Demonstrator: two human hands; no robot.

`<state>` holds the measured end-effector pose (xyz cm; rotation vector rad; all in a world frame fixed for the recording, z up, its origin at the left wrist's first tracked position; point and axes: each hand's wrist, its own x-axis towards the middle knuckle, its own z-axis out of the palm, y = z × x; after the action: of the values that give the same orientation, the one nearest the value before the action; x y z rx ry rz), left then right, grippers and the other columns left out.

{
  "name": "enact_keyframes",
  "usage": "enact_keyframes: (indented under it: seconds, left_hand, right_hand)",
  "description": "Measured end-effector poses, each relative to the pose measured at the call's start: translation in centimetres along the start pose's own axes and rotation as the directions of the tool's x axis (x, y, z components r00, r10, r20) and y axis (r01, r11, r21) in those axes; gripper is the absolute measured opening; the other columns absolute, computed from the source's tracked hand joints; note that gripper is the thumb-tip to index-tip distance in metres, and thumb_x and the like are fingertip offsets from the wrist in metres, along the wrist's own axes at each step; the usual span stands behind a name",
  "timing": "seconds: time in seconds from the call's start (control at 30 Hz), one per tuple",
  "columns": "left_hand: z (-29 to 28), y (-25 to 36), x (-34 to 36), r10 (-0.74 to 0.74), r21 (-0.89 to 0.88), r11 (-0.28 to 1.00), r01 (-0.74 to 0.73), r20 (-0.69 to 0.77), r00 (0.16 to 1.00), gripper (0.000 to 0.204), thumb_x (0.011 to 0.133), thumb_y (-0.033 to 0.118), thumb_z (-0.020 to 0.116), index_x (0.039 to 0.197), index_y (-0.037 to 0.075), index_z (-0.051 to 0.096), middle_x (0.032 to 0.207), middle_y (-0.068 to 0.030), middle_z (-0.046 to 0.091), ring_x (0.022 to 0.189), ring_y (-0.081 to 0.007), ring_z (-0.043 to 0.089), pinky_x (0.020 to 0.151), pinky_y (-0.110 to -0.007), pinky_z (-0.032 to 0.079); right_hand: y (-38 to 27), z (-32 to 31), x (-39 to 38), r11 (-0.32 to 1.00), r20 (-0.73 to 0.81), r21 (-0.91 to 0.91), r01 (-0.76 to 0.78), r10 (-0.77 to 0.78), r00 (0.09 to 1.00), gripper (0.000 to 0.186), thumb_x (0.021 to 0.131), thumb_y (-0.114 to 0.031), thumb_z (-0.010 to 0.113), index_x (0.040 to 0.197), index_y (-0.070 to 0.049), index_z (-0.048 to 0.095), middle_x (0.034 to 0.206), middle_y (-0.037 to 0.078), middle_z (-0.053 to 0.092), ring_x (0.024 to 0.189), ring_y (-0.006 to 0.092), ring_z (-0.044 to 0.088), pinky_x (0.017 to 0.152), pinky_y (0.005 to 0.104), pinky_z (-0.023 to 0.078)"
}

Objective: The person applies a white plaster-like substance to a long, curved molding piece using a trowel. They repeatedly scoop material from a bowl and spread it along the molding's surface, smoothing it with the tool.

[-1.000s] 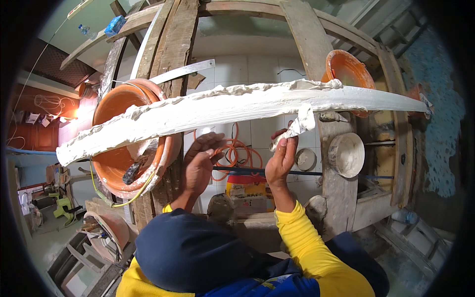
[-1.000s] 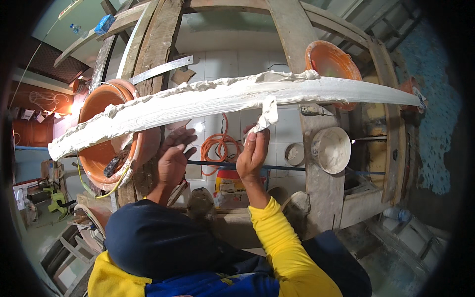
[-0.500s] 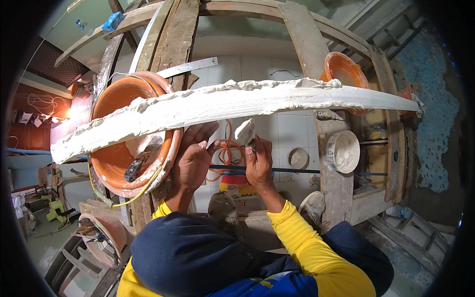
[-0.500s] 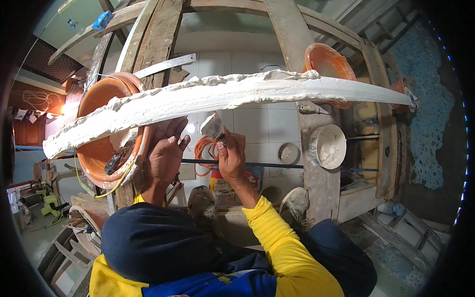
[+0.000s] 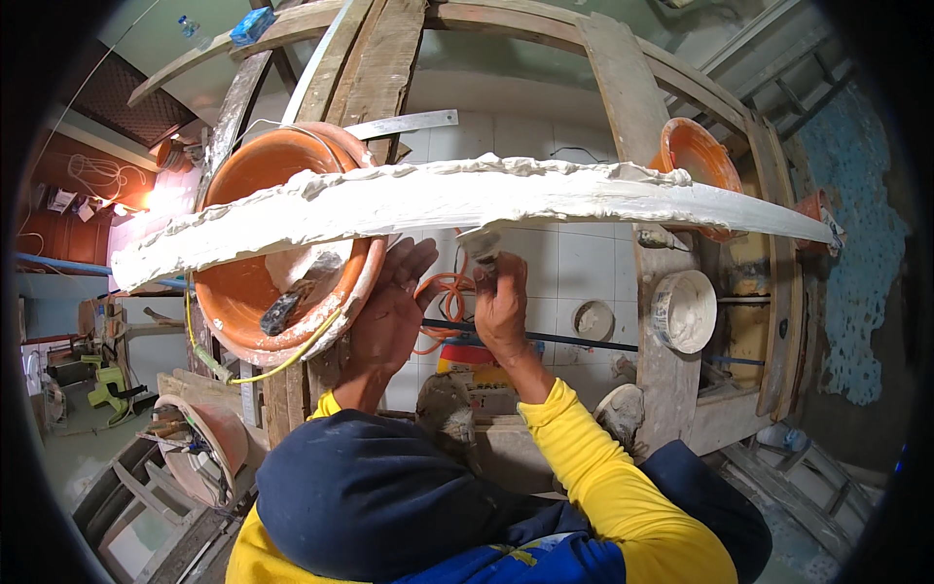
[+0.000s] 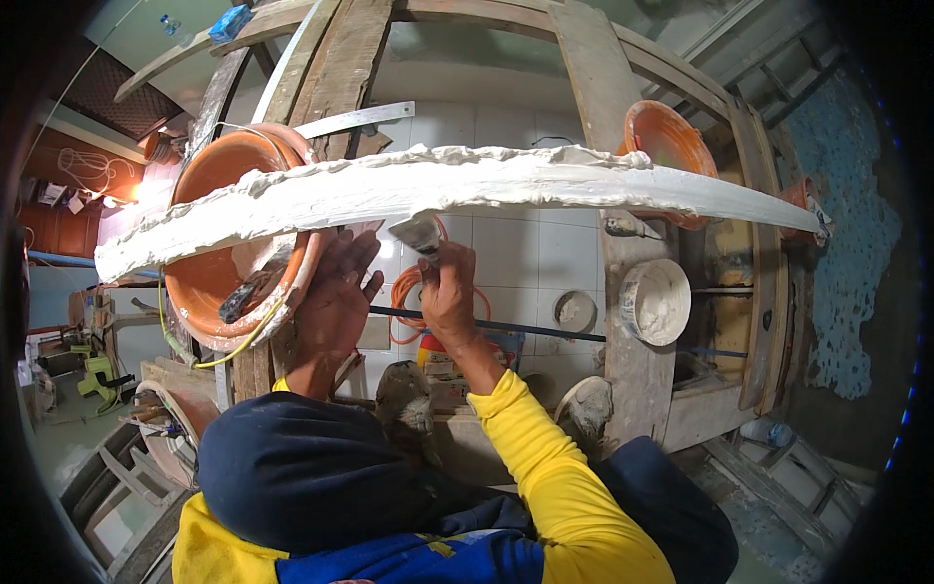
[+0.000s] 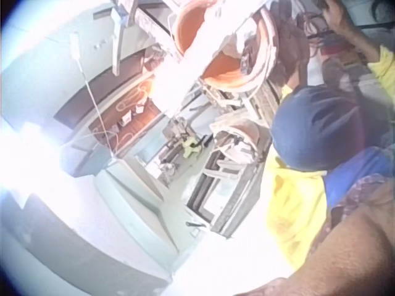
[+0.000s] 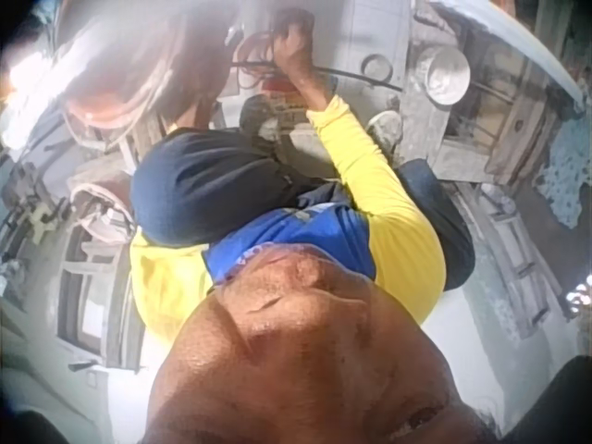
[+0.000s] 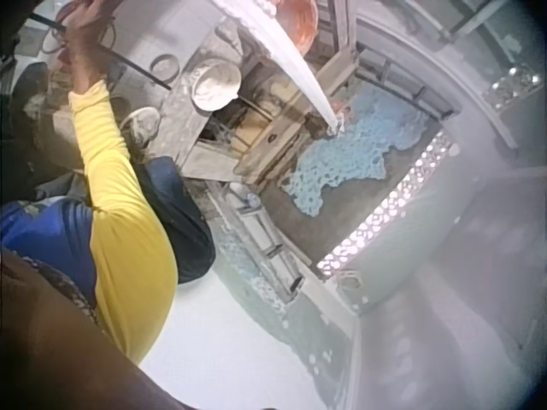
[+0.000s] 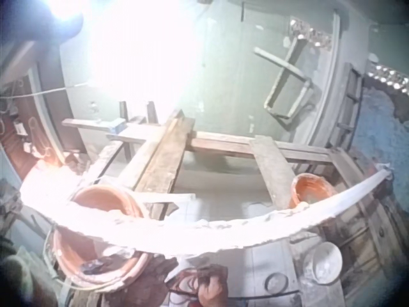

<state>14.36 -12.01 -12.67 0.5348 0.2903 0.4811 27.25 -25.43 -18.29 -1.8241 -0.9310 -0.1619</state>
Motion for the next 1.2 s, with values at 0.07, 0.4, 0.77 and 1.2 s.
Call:
enact_keyframes:
  seconds: [0.07,0.4,0.77,1.2]
  left_hand:
    - [-1.0,-0.1,-0.5,-0.023,-0.019,1.000,0.023,-0.031,0.999,0.054,0.093,-0.001,0.053,0.146,0.008,0.049,0.151,-0.0133,0.050,0.142,-0.0271,0.046,0.111,-0.044,0.045]
    - [-2.7,-1.5,-2.8,-0.137,-0.089,0.988,0.126,-0.128,0.982,0.048,0.092,0.001,0.058,0.139,0.009,0.055,0.138,-0.0092,0.061,0.132,-0.0243,0.055,0.108,-0.043,0.047]
    - [-5.0,-1.7,-3.2,-0.142,-0.092,0.988,0.124,-0.223,0.964,0.049,0.093,0.005,0.058,0.142,0.008,0.052,0.133,-0.0083,0.062,0.124,-0.0219,0.058,0.106,-0.041,0.046]
    - [-4.0,-7.9,-0.3,-0.331,-0.104,0.941,0.321,-0.108,0.937,0.049,0.099,0.011,0.054,0.147,0.007,0.047,0.132,-0.0086,0.061,0.121,-0.0216,0.059,0.104,-0.041,0.047]
  right_hand:
    - [-0.8,0.0,-0.5,0.998,0.050,0.001,0.057,-0.057,0.997,0.029,0.096,-0.002,0.064,0.121,0.005,0.053,0.109,0.022,0.056,0.099,0.0412,0.054,0.087,0.0481,0.046]
    - [-1.9,2.3,1.1,0.997,0.041,0.051,-0.061,0.059,0.997,0.027,0.097,-0.009,0.066,0.115,0.003,0.050,0.099,0.022,0.055,0.090,0.0419,0.056,0.077,0.0480,0.047]
    - [-3.6,1.7,2.9,0.995,0.053,-0.052,0.083,-0.081,0.995,0.027,0.095,-0.006,0.066,0.116,0.004,0.053,0.104,0.023,0.054,0.094,0.0421,0.054,0.081,0.0510,0.046]
    - [9.3,-33.9,2.7,0.745,0.173,-0.596,-0.300,0.484,0.858,0.031,0.102,-0.020,0.055,0.129,-0.006,0.057,0.123,0.025,0.064,0.111,0.0425,0.063,0.093,0.0476,0.051]
